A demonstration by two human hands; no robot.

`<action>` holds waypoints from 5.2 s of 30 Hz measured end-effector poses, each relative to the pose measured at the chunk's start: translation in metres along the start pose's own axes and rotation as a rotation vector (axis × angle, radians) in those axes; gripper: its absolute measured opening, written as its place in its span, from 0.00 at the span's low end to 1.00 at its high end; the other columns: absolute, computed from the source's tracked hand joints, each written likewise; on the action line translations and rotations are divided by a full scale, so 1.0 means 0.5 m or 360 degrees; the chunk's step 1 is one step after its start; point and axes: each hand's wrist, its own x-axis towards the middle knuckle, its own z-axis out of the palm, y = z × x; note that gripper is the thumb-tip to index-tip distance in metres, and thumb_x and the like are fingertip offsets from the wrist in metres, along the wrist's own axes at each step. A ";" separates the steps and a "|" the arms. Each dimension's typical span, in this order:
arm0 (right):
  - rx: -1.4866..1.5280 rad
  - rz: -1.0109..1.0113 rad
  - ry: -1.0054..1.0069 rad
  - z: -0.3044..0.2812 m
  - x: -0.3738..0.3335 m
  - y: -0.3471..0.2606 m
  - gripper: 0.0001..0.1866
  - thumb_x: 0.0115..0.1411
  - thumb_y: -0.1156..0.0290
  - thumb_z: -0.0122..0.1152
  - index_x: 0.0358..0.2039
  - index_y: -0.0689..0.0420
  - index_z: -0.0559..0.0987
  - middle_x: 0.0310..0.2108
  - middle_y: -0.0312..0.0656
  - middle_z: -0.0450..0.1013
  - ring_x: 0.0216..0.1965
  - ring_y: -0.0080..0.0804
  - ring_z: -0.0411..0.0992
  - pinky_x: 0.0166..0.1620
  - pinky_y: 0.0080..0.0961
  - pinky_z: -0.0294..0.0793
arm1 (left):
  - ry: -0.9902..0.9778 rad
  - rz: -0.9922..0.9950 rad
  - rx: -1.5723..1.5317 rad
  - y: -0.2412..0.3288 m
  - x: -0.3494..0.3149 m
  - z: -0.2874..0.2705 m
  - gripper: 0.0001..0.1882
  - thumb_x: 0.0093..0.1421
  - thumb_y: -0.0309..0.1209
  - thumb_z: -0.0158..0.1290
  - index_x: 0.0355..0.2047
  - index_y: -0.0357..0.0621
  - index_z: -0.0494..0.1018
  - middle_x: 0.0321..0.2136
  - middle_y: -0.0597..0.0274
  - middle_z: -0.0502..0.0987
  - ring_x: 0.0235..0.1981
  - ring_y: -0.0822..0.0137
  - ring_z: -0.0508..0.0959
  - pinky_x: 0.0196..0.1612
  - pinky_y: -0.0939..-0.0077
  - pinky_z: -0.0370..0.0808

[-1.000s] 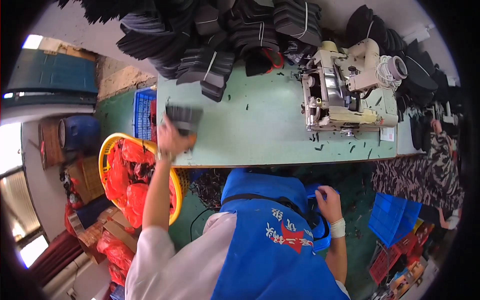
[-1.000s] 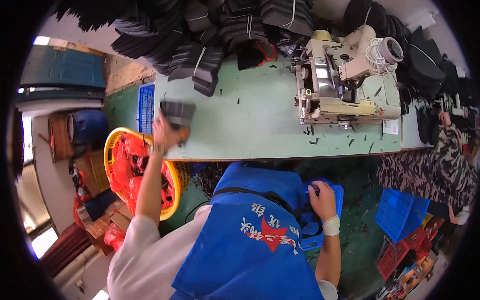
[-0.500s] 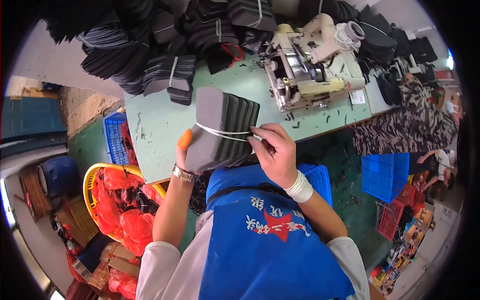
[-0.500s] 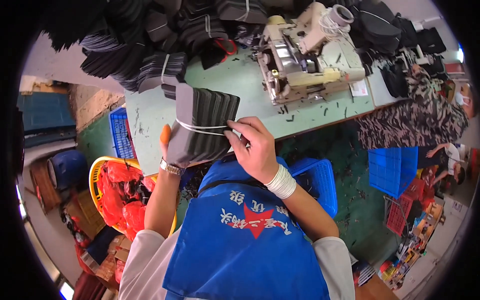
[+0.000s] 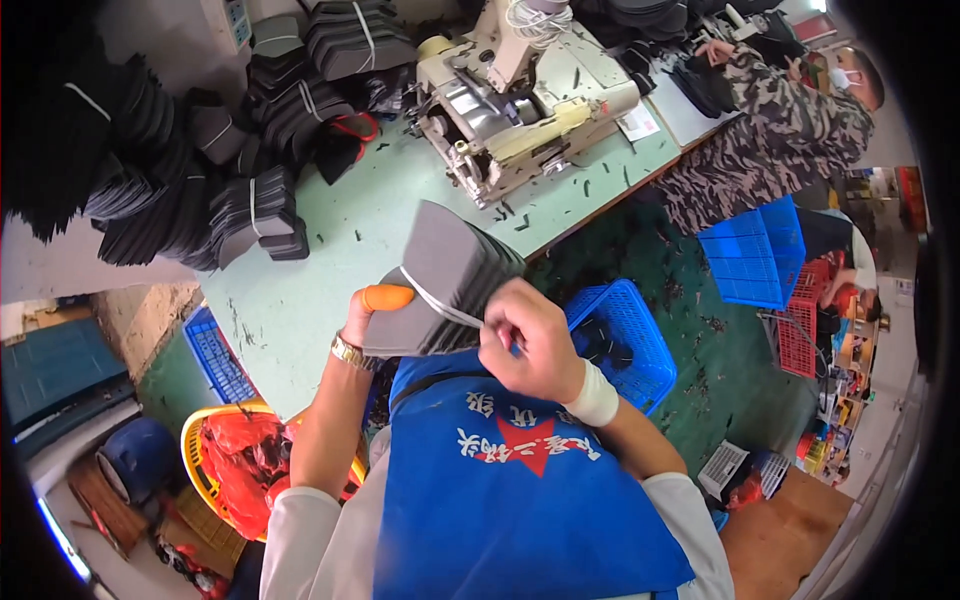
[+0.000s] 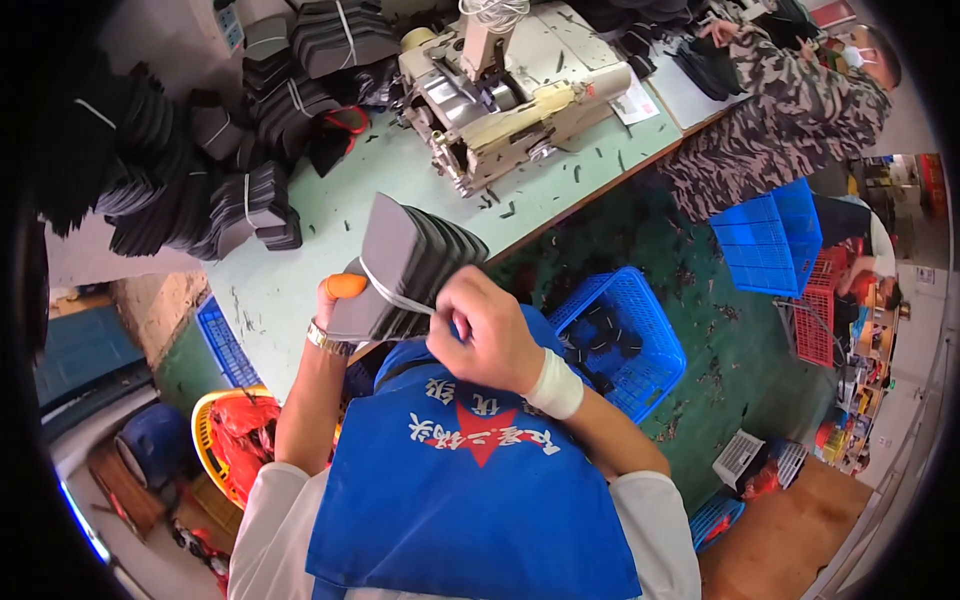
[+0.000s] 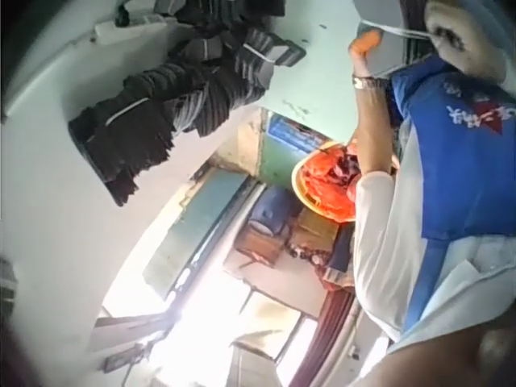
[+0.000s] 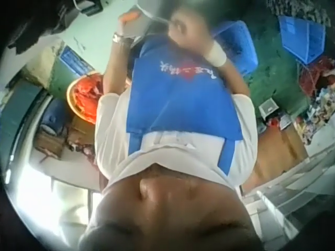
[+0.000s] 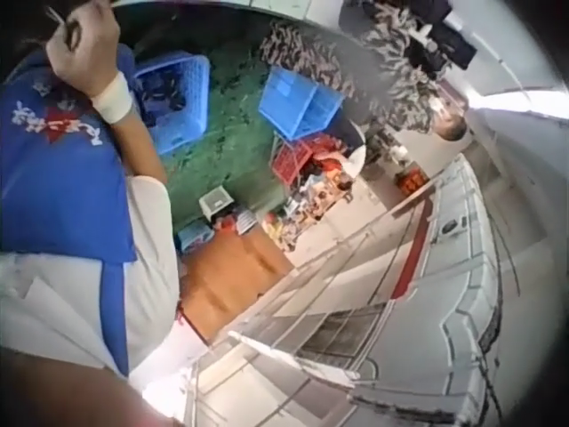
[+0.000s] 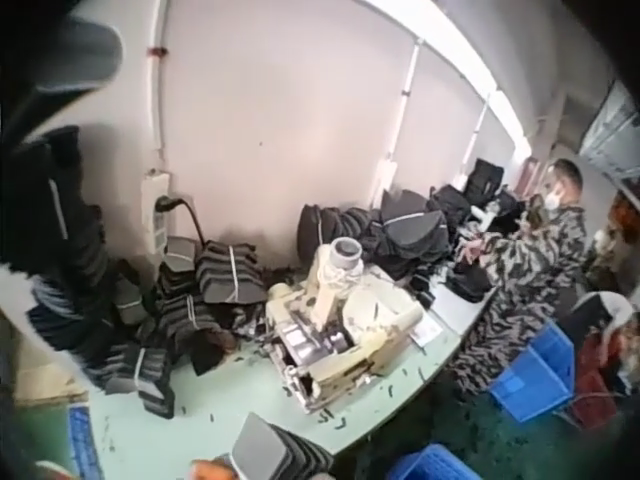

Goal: The person assembles, stacks, and organizes small black padded fabric pieces by hand at a factory workstation, occasionally using an industrial sewing machine.

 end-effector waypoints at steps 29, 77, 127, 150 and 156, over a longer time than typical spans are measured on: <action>0.1302 0.0622 -0.0238 -0.342 -0.052 -0.022 0.16 0.49 0.73 0.51 0.09 0.63 0.61 0.08 0.33 0.50 0.13 0.19 0.47 0.19 0.26 0.48 | -0.0698 -0.0879 0.1900 -0.021 0.145 0.318 0.61 0.30 0.33 0.73 0.63 0.31 0.49 0.50 0.51 0.64 0.53 0.61 0.64 0.56 0.69 0.57; -0.0150 0.0730 -0.0419 0.185 0.200 0.322 0.30 0.53 0.45 0.59 0.26 0.67 0.79 0.22 0.55 0.74 0.26 0.51 0.74 0.34 0.37 0.73 | 0.1548 0.0241 0.1512 0.142 0.013 -0.093 0.31 0.61 0.41 0.39 0.57 0.28 0.58 0.41 0.36 0.75 0.44 0.49 0.77 0.42 0.60 0.77; -0.0370 0.0099 -0.0705 0.381 0.142 0.251 0.33 0.49 0.44 0.61 0.19 0.70 0.75 0.19 0.60 0.71 0.25 0.56 0.72 0.33 0.42 0.73 | 0.2336 0.0727 0.2515 0.017 -0.138 -0.172 0.49 0.49 0.39 0.56 0.59 0.20 0.42 0.44 0.26 0.65 0.43 0.37 0.66 0.46 0.56 0.70; -0.0346 0.0347 -0.1152 0.380 0.162 0.222 0.26 0.51 0.52 0.63 0.20 0.68 0.76 0.19 0.54 0.72 0.22 0.49 0.72 0.32 0.38 0.71 | 0.2250 0.0961 0.2328 -0.016 -0.175 -0.180 0.34 0.51 0.22 0.43 0.58 0.25 0.45 0.38 0.21 0.69 0.41 0.29 0.70 0.45 0.51 0.68; 0.0732 0.1129 -0.0782 0.394 0.131 0.304 0.22 0.56 0.57 0.63 0.19 0.67 0.77 0.14 0.30 0.66 0.19 0.15 0.57 0.23 0.22 0.61 | 0.2286 0.0757 0.2140 -0.014 -0.163 -0.179 0.30 0.52 0.23 0.41 0.55 0.23 0.49 0.41 0.21 0.66 0.43 0.28 0.68 0.47 0.52 0.67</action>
